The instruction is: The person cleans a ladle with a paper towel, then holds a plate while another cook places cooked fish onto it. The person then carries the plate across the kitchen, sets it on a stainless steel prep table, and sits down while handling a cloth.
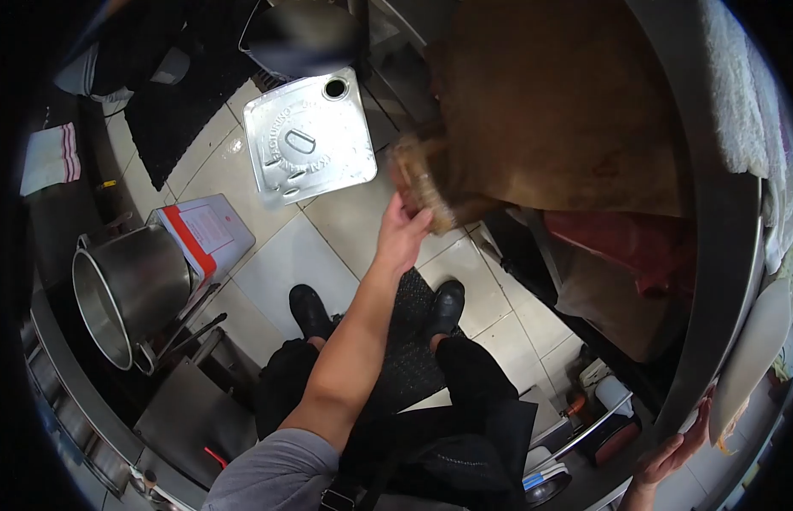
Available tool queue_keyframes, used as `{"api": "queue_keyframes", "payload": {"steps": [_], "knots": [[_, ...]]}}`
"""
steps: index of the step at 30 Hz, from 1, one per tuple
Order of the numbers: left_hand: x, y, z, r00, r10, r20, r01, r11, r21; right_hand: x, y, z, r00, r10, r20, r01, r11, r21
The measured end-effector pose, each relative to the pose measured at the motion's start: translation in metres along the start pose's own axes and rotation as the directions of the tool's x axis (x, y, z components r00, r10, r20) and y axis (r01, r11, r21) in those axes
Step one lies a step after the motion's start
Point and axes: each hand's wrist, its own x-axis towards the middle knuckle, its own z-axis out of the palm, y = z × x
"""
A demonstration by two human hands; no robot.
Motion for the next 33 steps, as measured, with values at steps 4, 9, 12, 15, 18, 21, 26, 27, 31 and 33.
{"api": "queue_keyframes", "payload": {"steps": [4,9,12,15,18,21,26,27,31,33], "knots": [[-0.085,0.013,-0.071,0.998,-0.065,0.023,0.066,0.998,-0.02,0.003,0.001,0.001,0.999,-0.042,-0.008,0.042,0.999,0.032],[-0.171,0.016,-0.188,0.955,-0.291,-0.056,0.296,0.936,0.191,0.003,0.0,0.002,0.999,-0.031,-0.01,0.032,0.999,0.032],[-0.185,0.012,-0.225,0.835,-0.543,-0.082,0.493,0.675,0.55,0.001,0.004,0.0,0.999,-0.038,-0.024,0.038,0.999,0.005],[-0.172,-0.016,-0.255,0.561,-0.824,-0.081,0.222,0.055,0.973,-0.001,0.009,0.0,0.998,-0.061,-0.02,0.06,0.997,-0.044],[-0.16,-0.086,-0.252,0.29,-0.957,-0.021,-0.188,-0.079,0.979,-0.002,0.006,-0.003,0.996,-0.087,0.007,0.087,0.989,-0.12],[-0.175,-0.146,-0.245,0.248,-0.966,0.066,-0.235,0.005,0.972,-0.006,0.02,-0.01,0.998,-0.07,0.0,0.069,0.98,-0.187],[-0.21,-0.103,-0.185,0.775,-0.596,-0.211,0.035,-0.293,0.955,-0.011,0.025,-0.011,0.999,-0.037,-0.023,0.031,0.976,-0.218],[-0.22,-0.109,-0.195,0.777,-0.593,-0.212,0.031,-0.301,0.953,-0.01,0.024,-0.01,0.998,-0.059,-0.03,0.05,0.971,-0.233],[-0.25,-0.138,-0.204,0.633,-0.764,-0.126,-0.176,-0.301,0.937,-0.012,0.021,-0.008,0.998,-0.006,-0.064,-0.006,0.982,-0.187],[-0.291,-0.26,-0.328,0.647,-0.751,0.133,-0.417,-0.202,0.886,-0.012,0.021,-0.006,0.994,-0.019,-0.109,0.0,0.985,-0.171]]}}
